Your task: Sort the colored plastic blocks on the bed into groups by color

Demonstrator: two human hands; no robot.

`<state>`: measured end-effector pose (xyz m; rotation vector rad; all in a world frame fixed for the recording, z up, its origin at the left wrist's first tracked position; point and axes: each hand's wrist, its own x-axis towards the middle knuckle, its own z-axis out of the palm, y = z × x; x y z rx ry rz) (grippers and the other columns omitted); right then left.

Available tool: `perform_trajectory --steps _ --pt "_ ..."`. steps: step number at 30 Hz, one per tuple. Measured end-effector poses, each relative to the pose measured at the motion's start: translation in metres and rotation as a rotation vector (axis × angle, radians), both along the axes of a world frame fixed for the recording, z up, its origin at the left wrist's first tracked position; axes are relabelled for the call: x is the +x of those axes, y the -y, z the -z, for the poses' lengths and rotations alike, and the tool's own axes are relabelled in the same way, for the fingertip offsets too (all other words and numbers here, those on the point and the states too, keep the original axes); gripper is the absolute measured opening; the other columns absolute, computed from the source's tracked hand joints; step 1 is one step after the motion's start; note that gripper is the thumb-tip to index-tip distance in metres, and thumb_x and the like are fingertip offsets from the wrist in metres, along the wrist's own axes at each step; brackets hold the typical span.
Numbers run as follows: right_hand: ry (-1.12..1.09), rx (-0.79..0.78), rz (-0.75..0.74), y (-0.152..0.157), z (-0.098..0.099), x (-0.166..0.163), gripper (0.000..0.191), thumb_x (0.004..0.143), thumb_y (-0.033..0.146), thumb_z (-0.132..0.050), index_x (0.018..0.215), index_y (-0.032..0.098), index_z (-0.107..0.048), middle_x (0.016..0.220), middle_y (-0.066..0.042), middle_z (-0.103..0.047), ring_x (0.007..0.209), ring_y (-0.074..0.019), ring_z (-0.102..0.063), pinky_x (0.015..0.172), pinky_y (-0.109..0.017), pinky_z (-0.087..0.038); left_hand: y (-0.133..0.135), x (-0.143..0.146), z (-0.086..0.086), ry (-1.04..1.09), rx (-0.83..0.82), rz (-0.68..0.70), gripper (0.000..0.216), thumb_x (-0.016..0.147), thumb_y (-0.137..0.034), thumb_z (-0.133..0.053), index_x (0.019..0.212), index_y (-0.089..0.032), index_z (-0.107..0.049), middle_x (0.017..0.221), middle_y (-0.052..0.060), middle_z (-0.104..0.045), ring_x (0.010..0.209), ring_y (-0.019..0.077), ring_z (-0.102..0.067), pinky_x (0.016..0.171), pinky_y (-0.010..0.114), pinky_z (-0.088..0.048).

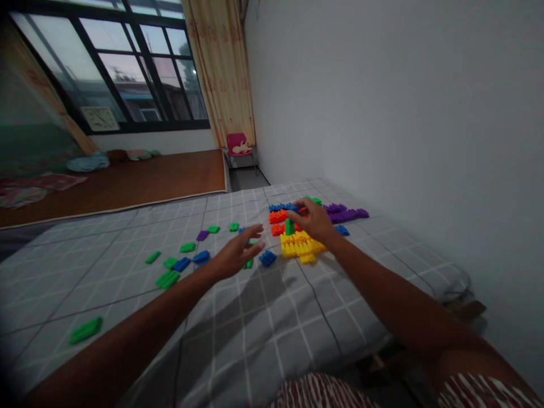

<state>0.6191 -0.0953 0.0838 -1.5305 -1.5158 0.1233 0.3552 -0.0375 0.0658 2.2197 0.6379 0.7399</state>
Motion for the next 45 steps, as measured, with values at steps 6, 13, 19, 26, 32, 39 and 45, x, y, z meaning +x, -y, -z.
perform_trajectory --steps 6,13,19,26,32,39,45 --pt "-0.067 0.151 -0.076 -0.028 0.012 -0.058 0.038 0.083 0.047 -0.058 0.108 0.019 -0.06 0.101 -0.008 -0.067 0.087 -0.0185 -0.064 0.081 -0.035 -0.053 0.014 0.05 0.018 -0.003 -0.392 0.118 0.033 0.094 -0.035 -0.043 0.12 -0.016 -0.044 0.105 0.014 -0.067 0.071 0.016 -0.07 0.065 0.033 -0.057" --pt "0.098 -0.202 0.457 -0.006 0.032 0.141 0.045 0.072 0.055 -0.065 0.099 0.02 -0.061 0.098 -0.009 -0.07 0.088 -0.0239 -0.066 0.077 -0.037 -0.052 -0.008 -0.034 0.014 -0.152 -0.41 0.076 0.037 0.087 -0.052 -0.05 0.099 -0.017 -0.054 0.11 0.012 -0.066 0.086 0.0195 -0.068 0.063 0.029 -0.055" --pt "0.351 -0.634 0.636 0.029 0.093 0.231 0.045 0.073 0.06 -0.06 0.092 0.02 -0.067 0.099 -0.01 -0.072 0.091 -0.0263 -0.066 0.072 -0.034 -0.049 -0.035 -0.082 0.023 -0.136 -0.393 -0.206 0.054 0.073 -0.062 -0.06 0.1 -0.016 -0.061 0.091 0.008 -0.067 0.085 0.0235 -0.066 0.061 0.03 -0.053" --pt "0.436 -0.624 0.515 0.024 0.101 0.225 0.036 0.085 0.044 -0.052 0.104 0.019 -0.069 0.104 -0.009 -0.072 0.092 -0.0245 -0.066 0.075 -0.033 -0.048 -0.035 -0.089 0.037 -0.149 -0.403 -0.273 0.057 0.067 -0.061 -0.065 0.102 -0.015 -0.065 0.076 0.004 -0.067 0.077 0.0227 -0.065 0.059 0.03 -0.052" --pt "0.403 -0.581 0.398 0.029 0.09 0.215 0.039 0.082 0.049 -0.053 0.105 0.021 -0.071 0.111 -0.009 -0.07 0.097 -0.0251 -0.065 0.084 -0.035 -0.048 -0.047 -0.111 0.034 -0.128 -0.359 -0.374 0.055 0.068 -0.058 -0.066 0.101 -0.014 -0.065 0.072 0.003 -0.065 0.07 0.0203 -0.063 0.056 0.028 -0.051" --pt "0.353 -0.54 0.19 0.03 0.094 0.204 0.033 0.068 0.044 -0.069 0.095 0.026 -0.072 0.114 -0.013 -0.069 0.104 -0.0332 -0.063 0.088 -0.045 -0.049 -0.058 -0.14 0.037 -0.019 -0.26 -0.517 0.06 0.072 -0.055 -0.064 0.117 -0.015 -0.058 0.09 0.007 -0.068 0.076 0.0203 -0.066 0.056 0.027 -0.052" --pt "0.423 -0.387 0.251 -0.002 0.057 0.163 0.026 0.075 0.048 -0.061 0.093 0.031 -0.07 0.102 -0.01 -0.071 0.093 -0.0376 -0.065 0.08 -0.056 -0.051 -0.073 -0.163 0.049 -0.226 -0.095 -0.641 0.047 0.083 -0.036 -0.056 0.126 -0.015 -0.058 0.111 0.012 -0.067 0.074 0.0172 -0.065 0.063 0.028 -0.052"
